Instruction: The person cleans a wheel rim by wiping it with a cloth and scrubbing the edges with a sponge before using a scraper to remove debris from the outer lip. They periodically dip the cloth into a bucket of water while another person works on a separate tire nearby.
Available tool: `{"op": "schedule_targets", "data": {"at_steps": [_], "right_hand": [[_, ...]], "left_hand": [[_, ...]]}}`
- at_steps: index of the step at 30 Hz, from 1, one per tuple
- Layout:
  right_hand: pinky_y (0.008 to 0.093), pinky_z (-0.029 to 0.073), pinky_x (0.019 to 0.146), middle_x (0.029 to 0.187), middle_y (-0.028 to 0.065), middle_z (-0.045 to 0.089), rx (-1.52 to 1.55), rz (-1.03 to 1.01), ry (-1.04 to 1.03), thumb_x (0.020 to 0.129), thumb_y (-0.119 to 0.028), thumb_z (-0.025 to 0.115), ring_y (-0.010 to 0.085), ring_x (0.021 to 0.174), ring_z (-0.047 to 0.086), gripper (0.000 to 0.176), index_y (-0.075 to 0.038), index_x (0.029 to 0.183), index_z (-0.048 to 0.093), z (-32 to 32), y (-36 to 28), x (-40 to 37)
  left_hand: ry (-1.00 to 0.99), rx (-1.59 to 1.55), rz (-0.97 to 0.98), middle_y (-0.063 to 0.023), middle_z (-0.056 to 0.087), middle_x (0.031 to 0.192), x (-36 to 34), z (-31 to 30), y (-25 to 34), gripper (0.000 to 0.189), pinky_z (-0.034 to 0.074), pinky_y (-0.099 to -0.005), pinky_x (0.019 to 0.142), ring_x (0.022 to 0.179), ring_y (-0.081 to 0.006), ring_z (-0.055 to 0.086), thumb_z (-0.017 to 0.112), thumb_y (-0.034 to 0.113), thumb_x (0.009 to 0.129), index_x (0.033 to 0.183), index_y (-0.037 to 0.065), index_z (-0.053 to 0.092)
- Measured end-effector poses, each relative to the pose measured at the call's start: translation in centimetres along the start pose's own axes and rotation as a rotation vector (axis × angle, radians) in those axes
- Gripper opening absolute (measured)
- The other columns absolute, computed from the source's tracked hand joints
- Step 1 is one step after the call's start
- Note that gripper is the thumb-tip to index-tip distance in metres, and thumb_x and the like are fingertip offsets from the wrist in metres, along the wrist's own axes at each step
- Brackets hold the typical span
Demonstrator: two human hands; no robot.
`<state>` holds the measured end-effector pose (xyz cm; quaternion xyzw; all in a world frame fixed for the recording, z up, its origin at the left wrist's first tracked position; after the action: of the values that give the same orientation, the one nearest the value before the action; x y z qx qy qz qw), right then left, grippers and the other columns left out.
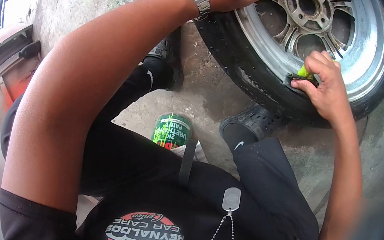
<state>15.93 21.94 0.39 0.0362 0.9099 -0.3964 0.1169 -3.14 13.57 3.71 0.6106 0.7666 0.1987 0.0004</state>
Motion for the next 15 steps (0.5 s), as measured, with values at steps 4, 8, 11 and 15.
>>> {"op": "schedule_targets", "data": {"at_steps": [4, 8, 11, 15], "right_hand": [[0.0403, 0.04, 0.083, 0.083, 0.009, 0.051, -0.121, 0.048, -0.078, 0.07, -0.023, 0.088, 0.029, 0.087, 0.05, 0.045, -0.002, 0.084, 0.051, -2.4, 2.9, -2.8], [0.04, 0.04, 0.085, 0.085, 0.0073, 0.052, -0.075, 0.158, -0.032, 0.071, -0.029, 0.088, 0.0288, 0.089, 0.052, 0.046, -0.003, 0.088, 0.054, -2.8, 3.8, -4.2], [0.0382, 0.036, 0.093, 0.093, 0.0094, 0.051, -0.037, 0.085, 0.002, 0.078, -0.031, 0.086, 0.0281, 0.095, 0.054, 0.045, -0.005, 0.097, 0.054, 0.1, 0.8, -2.5], [0.0394, 0.038, 0.094, 0.094, 0.0104, 0.052, -0.046, 0.12, -0.02, 0.079, -0.024, 0.083, 0.0303, 0.097, 0.055, 0.04, -0.002, 0.097, 0.054, -1.2, 2.3, -3.8]], "left_hand": [[-0.028, -0.023, -0.021, -0.0103, 0.06, 0.112, 0.0, 0.1, -0.2, 0.047, 0.04, -0.0475, 0.101, 0.115, -0.032, 0.058, 0.082, 0.024, 0.077, 0.117, 0.012, 0.061], [0.003, -0.015, -0.007, -0.0106, 0.06, 0.111, 0.0, 0.0, -0.1, 0.046, 0.04, -0.0476, 0.101, 0.115, -0.0326, 0.058, 0.082, 0.023, 0.077, 0.116, 0.011, 0.061], [-0.017, -0.013, -0.019, -0.0108, 0.06, 0.111, 0.0, 0.0, 0.0, 0.045, 0.04, -0.0475, 0.101, 0.115, -0.0327, 0.058, 0.081, 0.023, 0.078, 0.116, 0.011, 0.061], [-0.011, -0.008, -0.024, -0.011, 0.06, 0.112, 0.1, 0.1, -0.2, 0.044, 0.04, -0.0477, 0.102, 0.116, -0.0326, 0.058, 0.081, 0.023, 0.078, 0.116, 0.011, 0.062]]}}
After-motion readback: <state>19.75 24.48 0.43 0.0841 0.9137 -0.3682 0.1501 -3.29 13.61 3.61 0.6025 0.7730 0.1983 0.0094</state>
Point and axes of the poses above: each hand's wrist, its own x-axis towards the middle knuckle, its own z-axis out of the palm, y = z × x, the point moved 10 cm from there along x, towards the middle knuckle
